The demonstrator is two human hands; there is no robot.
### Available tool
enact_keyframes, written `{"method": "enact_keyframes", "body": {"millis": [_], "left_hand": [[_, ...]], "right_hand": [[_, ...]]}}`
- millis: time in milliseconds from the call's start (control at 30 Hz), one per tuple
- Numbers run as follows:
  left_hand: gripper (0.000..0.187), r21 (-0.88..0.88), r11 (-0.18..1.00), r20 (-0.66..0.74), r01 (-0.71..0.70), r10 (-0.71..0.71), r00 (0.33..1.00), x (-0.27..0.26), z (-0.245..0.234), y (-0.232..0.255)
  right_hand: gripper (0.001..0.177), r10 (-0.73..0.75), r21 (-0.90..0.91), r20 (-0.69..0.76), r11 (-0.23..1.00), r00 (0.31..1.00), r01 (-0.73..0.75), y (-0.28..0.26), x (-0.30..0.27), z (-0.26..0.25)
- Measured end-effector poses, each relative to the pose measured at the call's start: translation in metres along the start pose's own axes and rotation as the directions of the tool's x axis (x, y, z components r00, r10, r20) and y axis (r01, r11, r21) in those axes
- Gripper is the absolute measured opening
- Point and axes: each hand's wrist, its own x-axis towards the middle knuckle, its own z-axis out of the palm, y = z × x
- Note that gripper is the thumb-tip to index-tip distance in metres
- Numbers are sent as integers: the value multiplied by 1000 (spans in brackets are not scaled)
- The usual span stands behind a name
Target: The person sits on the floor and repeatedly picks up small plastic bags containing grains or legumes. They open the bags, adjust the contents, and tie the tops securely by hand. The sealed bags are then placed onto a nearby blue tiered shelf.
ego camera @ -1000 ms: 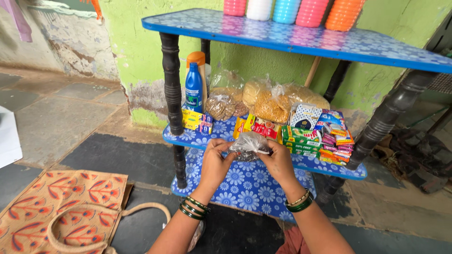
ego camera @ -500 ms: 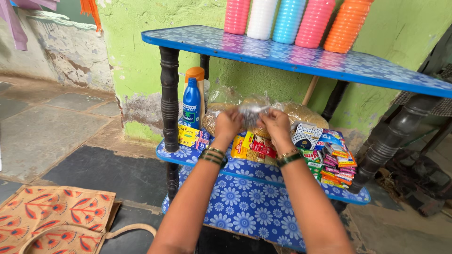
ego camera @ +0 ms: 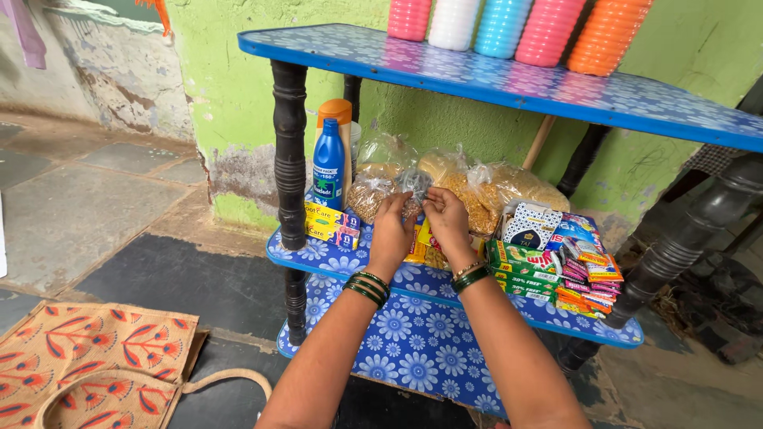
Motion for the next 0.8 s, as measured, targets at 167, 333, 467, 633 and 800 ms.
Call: {"method": "enact_keyframes", "body": {"millis": [167, 333, 467, 633, 800], "left_hand": [[47, -34, 999, -18, -38, 38, 999, -4, -13, 12], [46, -39, 999, -32, -31, 30, 999, -17, -38, 26], [44, -36, 999, -1, 18, -18, 1000, -33, -68, 39], [36, -33, 993, 1, 116, -116, 993, -67, -115, 48], [34, 58, 981, -17, 185, -184, 983, -107, -167, 49]], "right_hand": [[32, -54, -64, 16, 996, 998, 55, 4, -18, 1], [32, -99, -55, 40, 993, 994, 101, -8, -42, 3], [34, -3, 92, 89, 996, 996, -5, -32, -70, 6], [33, -11, 185, 120, 983, 993, -12, -59, -116, 14], [32, -32, 232, 178, 973, 983, -11, -80, -163, 37]]}}
